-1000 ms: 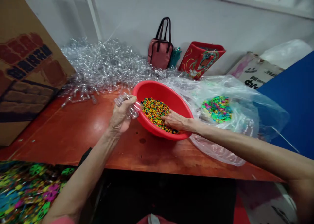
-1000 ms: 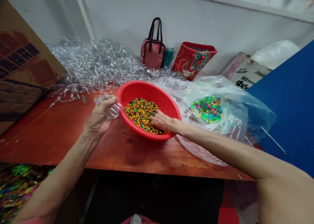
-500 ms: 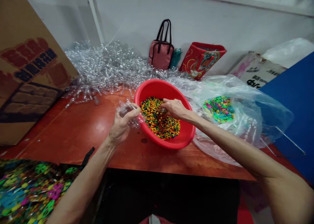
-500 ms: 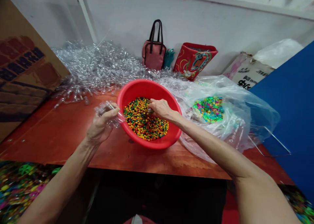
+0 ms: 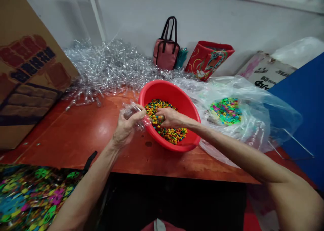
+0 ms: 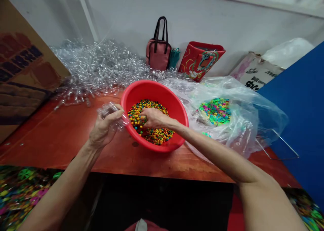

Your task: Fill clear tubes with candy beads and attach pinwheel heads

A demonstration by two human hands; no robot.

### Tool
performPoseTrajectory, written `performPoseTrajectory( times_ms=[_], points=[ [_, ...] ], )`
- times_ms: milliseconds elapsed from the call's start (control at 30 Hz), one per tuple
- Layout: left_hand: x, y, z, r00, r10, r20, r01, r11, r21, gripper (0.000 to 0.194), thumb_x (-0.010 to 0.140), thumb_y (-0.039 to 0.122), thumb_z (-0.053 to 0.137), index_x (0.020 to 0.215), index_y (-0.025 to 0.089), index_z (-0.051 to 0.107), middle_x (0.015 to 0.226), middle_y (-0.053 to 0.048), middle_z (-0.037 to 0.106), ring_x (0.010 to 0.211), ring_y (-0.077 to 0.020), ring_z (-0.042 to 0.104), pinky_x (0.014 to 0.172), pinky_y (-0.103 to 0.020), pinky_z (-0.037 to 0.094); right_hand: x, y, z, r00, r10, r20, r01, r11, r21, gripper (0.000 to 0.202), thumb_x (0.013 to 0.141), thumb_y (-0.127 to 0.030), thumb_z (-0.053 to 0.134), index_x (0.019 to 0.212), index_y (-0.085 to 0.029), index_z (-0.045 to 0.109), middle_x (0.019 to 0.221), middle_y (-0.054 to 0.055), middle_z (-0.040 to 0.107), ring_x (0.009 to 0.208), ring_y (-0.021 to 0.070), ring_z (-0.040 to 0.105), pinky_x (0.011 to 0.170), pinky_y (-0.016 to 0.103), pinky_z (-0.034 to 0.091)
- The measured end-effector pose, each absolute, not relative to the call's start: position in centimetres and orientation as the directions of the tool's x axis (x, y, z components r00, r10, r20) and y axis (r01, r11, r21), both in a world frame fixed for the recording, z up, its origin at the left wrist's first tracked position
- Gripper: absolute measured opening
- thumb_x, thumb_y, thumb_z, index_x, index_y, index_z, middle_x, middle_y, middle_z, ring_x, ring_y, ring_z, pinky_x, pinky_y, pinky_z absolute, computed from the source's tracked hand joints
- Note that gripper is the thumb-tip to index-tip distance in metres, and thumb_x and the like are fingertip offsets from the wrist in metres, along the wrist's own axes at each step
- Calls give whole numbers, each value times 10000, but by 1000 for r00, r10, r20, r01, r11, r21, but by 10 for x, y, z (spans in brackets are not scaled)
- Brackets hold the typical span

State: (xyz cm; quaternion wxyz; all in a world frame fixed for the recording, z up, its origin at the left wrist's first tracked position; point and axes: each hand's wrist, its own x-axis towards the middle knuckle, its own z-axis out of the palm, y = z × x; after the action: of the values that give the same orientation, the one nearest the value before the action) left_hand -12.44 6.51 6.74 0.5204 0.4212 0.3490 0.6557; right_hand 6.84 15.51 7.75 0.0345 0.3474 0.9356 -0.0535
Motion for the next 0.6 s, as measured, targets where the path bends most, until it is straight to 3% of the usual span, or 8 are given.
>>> performPoseTrajectory(
  times_ms=[67, 167, 300, 367, 467, 533, 600],
  points=[
    [-126, 64, 66, -90, 976, 198, -379, -217, 899, 234, 696, 320, 891, 783, 191, 715, 642, 32, 628, 536, -98, 600, 463, -197, 460, 90, 169, 76, -727, 684, -64, 679, 729, 82, 181, 971, -212, 653, 1098, -157, 770, 1237, 137, 717, 1006, 254, 704, 912, 393, 488],
    [-128, 64, 64, -93, 975, 202, -379, -222, 898, 231, 704, 323, 884, 786, 197, 709, 638, 33, 624, 523, -98, 592, 439, -196, 442, 128, 175, 57, -721, 691, -42, 647, 694, 316, 345, 1012, -94, 494, 1195, -182, 773, 1358, 164, 683, 1130, 307, 686, 1102, 565, 420],
    [-127, 68, 63, -137, 974, 178, -386, -218, 896, 240, 695, 334, 877, 791, 202, 701, 628, 42, 596, 516, -90, 564, 431, -195, 426, 146, 159, 27, -775, 615, -145, 528, 757, 384, 448, 988, -22, 444, 1235, -198, 775, 1393, 160, 686, 1161, 310, 681, 1149, 561, 416],
    [-125, 68, 64, -165, 970, 176, -397, -229, 889, 243, 692, 333, 880, 797, 203, 703, 630, 45, 590, 509, -81, 539, 435, -196, 426, 134, 148, 23, -776, 582, -243, 497, 802, 331, 388, 1001, -34, 450, 1146, -149, 790, 1325, 184, 713, 1035, 274, 721, 1053, 496, 492],
    [-120, 65, 67, -176, 967, 183, -408, -241, 880, 238, 686, 325, 888, 798, 206, 714, 650, 38, 609, 516, -81, 539, 435, -200, 423, 107, 136, 30, -747, 584, -316, 570, 808, 147, 322, 1023, -79, 463, 1045, -110, 783, 1165, 194, 762, 882, 236, 727, 831, 366, 533],
    [-117, 62, 69, -152, 968, 198, -403, -244, 882, 227, 694, 323, 887, 796, 208, 721, 655, 32, 614, 525, -89, 556, 439, -206, 427, 91, 132, 37, -726, 633, -268, 663, 748, -31, 262, 979, -65, 519, 1039, -119, 768, 1080, 167, 786, 863, 229, 715, 759, 321, 515],
    [-117, 59, 71, -122, 970, 210, -388, -242, 889, 216, 711, 326, 881, 795, 208, 721, 648, 32, 602, 519, -92, 554, 439, -211, 427, 81, 133, 40, -736, 651, -186, 675, 681, -283, 232, 897, -48, 605, 1052, -138, 752, 1028, 115, 798, 862, 214, 701, 753, 295, 514]
  ],
)
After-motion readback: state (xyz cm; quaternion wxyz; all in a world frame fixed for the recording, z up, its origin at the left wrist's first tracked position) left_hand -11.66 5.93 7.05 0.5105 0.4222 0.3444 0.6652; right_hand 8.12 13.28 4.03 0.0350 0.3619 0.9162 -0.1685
